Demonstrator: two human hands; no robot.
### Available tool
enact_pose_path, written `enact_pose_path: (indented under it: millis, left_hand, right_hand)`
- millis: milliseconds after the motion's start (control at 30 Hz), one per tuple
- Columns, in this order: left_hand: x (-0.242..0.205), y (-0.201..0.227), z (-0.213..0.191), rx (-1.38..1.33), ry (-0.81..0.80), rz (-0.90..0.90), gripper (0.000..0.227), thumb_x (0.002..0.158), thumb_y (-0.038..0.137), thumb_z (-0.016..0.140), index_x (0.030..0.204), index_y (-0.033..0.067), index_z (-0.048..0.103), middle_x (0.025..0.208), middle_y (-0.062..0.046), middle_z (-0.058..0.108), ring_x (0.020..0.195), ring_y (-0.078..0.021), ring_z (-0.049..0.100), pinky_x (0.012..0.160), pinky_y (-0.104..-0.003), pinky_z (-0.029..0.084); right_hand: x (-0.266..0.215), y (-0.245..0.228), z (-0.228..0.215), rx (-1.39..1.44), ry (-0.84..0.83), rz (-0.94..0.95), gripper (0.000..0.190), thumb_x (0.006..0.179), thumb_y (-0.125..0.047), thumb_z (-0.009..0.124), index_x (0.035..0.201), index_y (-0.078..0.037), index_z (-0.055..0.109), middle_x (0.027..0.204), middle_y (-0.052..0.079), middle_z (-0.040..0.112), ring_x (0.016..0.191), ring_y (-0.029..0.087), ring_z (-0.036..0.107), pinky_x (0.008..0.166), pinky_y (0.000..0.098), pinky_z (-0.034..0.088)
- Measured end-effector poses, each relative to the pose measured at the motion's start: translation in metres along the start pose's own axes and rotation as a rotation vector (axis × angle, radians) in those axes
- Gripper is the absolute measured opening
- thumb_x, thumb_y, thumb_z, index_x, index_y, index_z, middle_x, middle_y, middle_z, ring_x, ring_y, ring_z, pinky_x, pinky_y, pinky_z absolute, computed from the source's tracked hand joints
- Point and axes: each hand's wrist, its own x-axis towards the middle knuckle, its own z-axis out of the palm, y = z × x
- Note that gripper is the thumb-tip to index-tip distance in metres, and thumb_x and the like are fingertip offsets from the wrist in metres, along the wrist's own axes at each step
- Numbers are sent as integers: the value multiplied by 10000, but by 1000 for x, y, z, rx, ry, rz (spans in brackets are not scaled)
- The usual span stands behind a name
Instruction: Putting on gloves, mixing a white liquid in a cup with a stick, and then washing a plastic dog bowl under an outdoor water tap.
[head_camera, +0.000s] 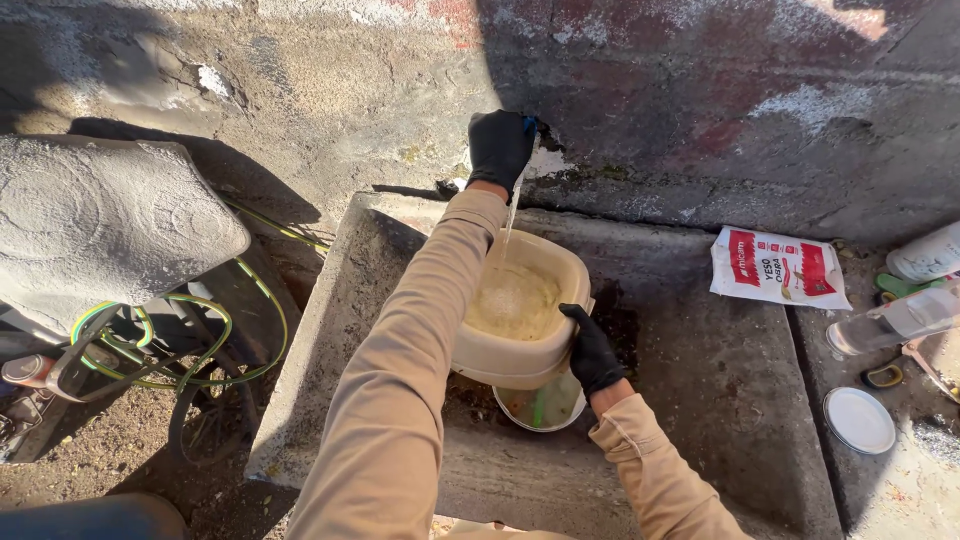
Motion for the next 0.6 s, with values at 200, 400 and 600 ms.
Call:
enact_pose_path:
  millis: [200,400,600]
  left_hand:
    - [3,0,-1,10,-16,-19,338,876,467,654,736,197,803,672,-103,720,654,-310,697,698,-463,493]
    - [2,-2,-33,-29,-153,-88,435,909,569,655,777,183,802,719,-111,728,711,-313,715,676,-457,524]
    - [-19,-27,-46,-162,-321,-95,357,812,572,724,878,230,801,804,-74,750,779,-310,721,679,-452,557]
  right_hand:
    - [4,4,-8,-25,42,-26,513,804,-179,805,1269,-19,659,1136,69,698,1082,201,636,971,321,505]
    - [-10,-7,3,-33,67,-17,533,784,-201,805,1273,-49,658,1151,67,699,1094,201,635,982,325,498]
    - [-3,-3,-5,-47,57,-17,553,792,-213,800,1297,-51,645,1170,82,685,1104,219,625,987,348,492]
